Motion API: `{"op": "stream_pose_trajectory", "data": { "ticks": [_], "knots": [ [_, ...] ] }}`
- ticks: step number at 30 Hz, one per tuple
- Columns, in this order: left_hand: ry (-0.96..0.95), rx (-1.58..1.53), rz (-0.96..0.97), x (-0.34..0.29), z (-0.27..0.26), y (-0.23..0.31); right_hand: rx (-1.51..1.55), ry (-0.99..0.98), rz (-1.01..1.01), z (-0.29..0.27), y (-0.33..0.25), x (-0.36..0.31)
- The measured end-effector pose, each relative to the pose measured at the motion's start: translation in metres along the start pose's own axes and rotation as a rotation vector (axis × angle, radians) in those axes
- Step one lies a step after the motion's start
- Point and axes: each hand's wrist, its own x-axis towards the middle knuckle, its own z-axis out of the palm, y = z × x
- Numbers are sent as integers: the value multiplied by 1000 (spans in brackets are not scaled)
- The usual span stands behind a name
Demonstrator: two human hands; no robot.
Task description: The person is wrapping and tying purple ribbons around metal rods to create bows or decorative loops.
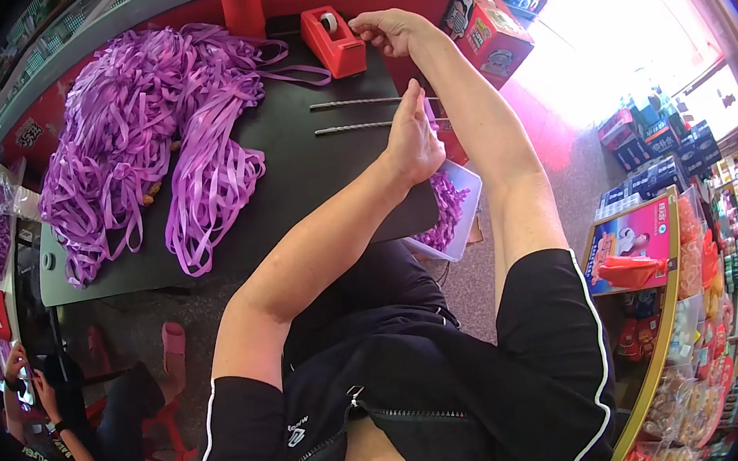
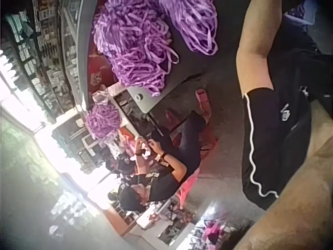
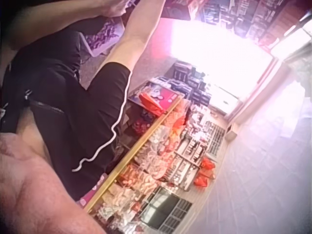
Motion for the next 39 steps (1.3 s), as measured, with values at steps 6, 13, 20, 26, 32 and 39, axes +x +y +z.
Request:
{"op": "stream_pose_trajectory", "data": {
  "ticks": [6,13,20,26,32,39],
  "knots": [
    [0,13,-16,2,1,-3,-37,22,5,-7,16,-10],
    [26,22,-36,2,1,-3,12,14,-5,-5,21,-19],
    [15,47,-21,1,4,0,-73,37,0,1,23,-24],
    [98,-87,52,0,11,0,-97,96,-46,7,30,-28],
    [98,-42,-27,3,4,-1,-74,89,-90,8,40,-29],
    [100,-71,-36,6,0,-3,-140,135,-143,7,49,-20]
  ]
}}
